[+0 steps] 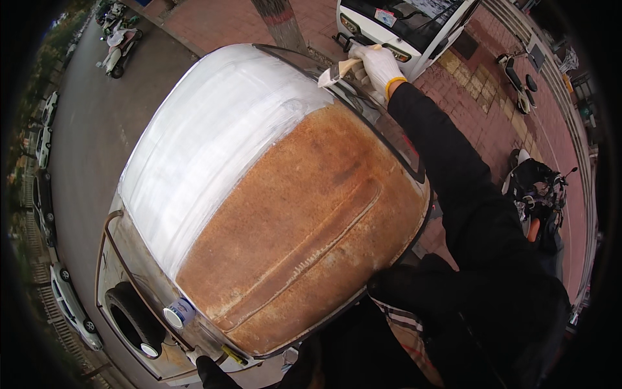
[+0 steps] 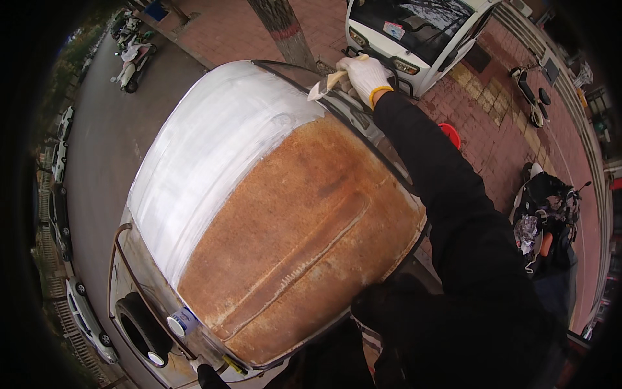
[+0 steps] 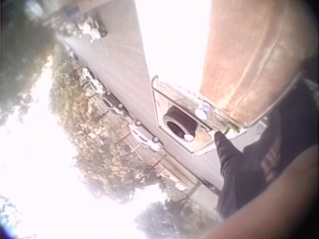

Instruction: The person paints the rusty roof of a small vehicle white using a paintbrush and a can of white paint. They repeatedly dip the brush into the paint and apply it in long strokes across the roof surface.

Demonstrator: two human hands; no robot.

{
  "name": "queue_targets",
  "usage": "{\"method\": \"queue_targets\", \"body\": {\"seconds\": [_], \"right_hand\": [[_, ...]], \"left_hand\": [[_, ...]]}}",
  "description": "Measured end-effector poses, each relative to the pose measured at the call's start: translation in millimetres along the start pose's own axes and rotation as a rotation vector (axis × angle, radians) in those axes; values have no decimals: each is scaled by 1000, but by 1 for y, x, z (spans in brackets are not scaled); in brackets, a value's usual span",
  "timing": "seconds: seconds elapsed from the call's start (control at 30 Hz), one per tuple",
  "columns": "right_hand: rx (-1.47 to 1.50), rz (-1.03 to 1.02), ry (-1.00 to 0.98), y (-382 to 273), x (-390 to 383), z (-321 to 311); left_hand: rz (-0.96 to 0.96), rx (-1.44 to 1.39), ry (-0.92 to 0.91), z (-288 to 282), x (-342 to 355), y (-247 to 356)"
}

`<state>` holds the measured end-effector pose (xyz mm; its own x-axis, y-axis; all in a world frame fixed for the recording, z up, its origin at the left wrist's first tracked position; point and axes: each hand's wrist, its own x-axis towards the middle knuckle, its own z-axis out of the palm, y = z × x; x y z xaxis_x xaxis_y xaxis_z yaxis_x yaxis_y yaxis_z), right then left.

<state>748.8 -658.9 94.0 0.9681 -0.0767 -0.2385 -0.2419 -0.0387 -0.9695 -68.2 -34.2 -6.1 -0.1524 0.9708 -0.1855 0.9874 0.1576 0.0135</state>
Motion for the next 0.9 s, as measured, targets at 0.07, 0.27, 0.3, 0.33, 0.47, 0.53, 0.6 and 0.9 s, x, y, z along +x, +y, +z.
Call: {"method": "queue_targets", "body": {"seconds": [0.07, 0.27, 0.3, 0.33, 0.47, 0.53, 0.6, 0.9], "right_hand": [[144, 27, -96, 5, -4, 28], [33, 128, -71, 52, -46, -23], [-20, 92, -49, 49, -51, -41], [-74, 106, -70, 42, -55, -55], [-179, -84, -36, 3, -68, -61], [-233, -254, -108, -13, -75, -36], [-679, -462, -151, -18, -83, -1], [-1013, -1088, -266, -8, -218, 150]], "left_hand": [[-14, 43, -34, -3, -1, 1], [0, 35, 23, 1, -2, -2], [14, 22, 4, 3, 0, -2], [33, 14, -18, 1, 2, -4], [-64, -468, -237, -1, 25, 0], [28, -578, -195, 5, 42, 10], [104, -513, -89, 15, 51, 12], [332, -258, 69, 5, 14, 15]]}}
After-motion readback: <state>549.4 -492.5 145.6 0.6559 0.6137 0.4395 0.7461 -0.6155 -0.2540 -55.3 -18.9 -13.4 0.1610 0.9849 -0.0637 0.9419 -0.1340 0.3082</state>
